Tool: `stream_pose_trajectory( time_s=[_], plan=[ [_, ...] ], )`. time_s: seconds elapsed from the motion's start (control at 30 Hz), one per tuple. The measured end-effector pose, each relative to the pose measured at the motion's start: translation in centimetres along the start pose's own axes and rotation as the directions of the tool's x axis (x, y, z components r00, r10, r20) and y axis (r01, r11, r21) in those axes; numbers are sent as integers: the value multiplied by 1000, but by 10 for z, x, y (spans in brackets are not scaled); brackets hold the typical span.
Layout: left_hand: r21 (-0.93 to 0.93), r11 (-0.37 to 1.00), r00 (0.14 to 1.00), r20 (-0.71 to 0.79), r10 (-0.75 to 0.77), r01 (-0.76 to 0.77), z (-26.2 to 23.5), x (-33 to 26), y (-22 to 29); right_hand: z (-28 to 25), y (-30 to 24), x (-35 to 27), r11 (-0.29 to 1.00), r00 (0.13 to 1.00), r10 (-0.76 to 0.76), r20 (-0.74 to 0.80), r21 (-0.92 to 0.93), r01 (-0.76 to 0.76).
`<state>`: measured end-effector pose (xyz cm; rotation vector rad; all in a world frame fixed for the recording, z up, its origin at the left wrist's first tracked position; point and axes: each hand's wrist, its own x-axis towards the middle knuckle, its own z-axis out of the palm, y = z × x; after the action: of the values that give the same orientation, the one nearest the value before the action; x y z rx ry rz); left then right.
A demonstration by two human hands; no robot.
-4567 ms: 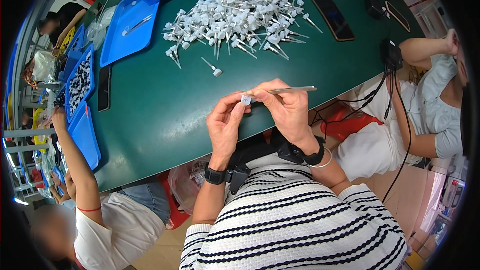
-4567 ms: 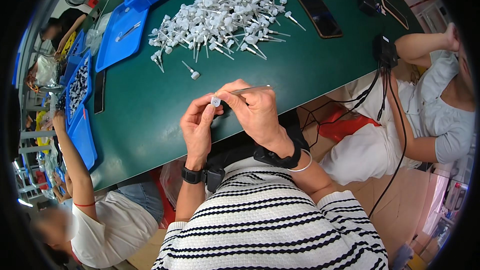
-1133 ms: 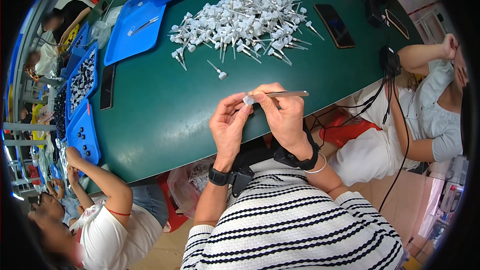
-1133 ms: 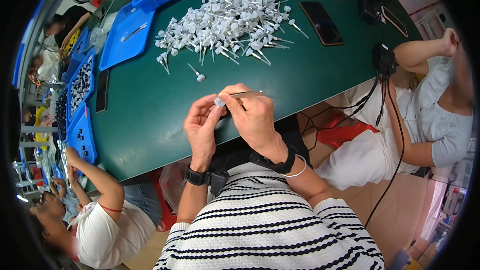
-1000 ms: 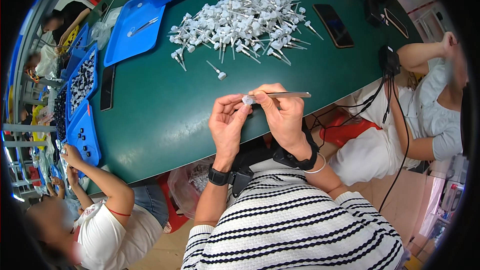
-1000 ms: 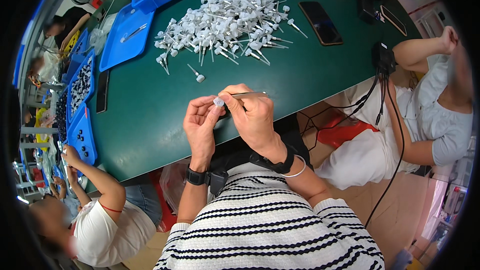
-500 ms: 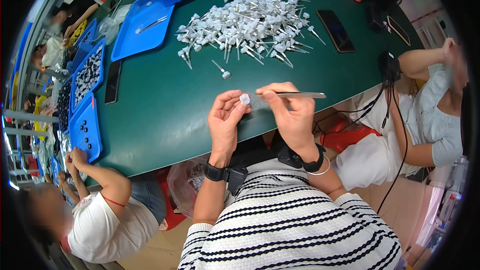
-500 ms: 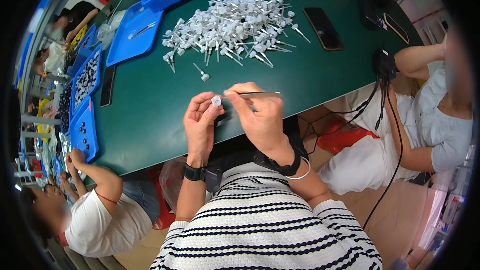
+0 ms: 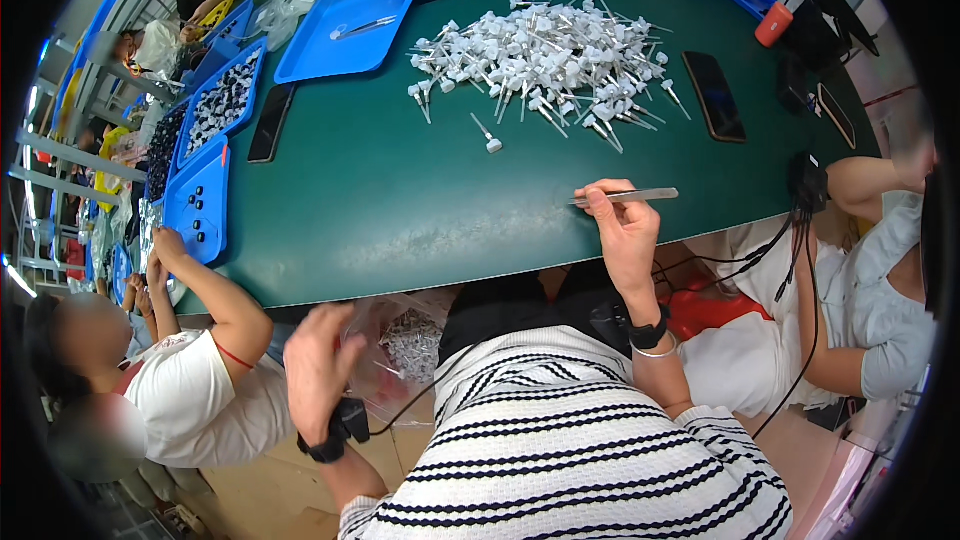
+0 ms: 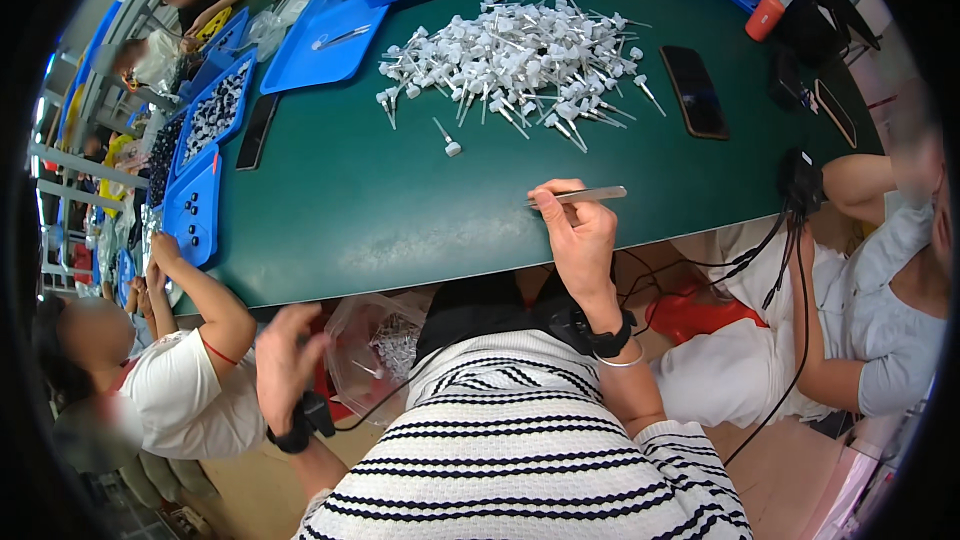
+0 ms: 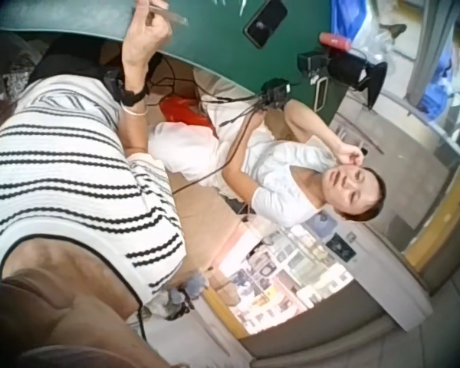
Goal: The person uses tweezers to pick up small white plastic components from a pile on a green table and carefully inserts a small metal pin into each one. The person handles the components one at a time, repeating the insertion process for multiple units throughout the clip.
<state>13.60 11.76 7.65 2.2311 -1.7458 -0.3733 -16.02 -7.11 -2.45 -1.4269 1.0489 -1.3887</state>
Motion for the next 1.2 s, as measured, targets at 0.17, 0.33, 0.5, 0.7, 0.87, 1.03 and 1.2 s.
stream_pose_trajectory(
  time_s=[0.17,0.33,0.5,0.7,0.87,1.03,1.2],
  plan=[
    [-224,860,854,-377,358,-459,27,121,51,0,12,1,999,999,34,7,-41,-34],
    [134,739,709,-214,672,-660,86,220,73,1,13,1,999,999,26,-38,-32,-27],
    [159,718,718,-66,693,-678,100,233,72,2,12,0,985,997,-72,-36,-157,65],
    [-306,803,859,-195,472,-511,87,187,88,1,-3,-1,973,995,72,-74,225,-54],
    [-708,656,964,-161,211,-262,114,124,108,16,-41,-6,946,999,-38,-5,321,37],
    [-837,502,975,-163,150,-217,140,115,115,22,-33,-10,942,999,-37,22,333,27],
    [-977,213,987,32,156,-2,136,114,115,20,-26,-13,968,996,-80,26,241,71]
  ],
)
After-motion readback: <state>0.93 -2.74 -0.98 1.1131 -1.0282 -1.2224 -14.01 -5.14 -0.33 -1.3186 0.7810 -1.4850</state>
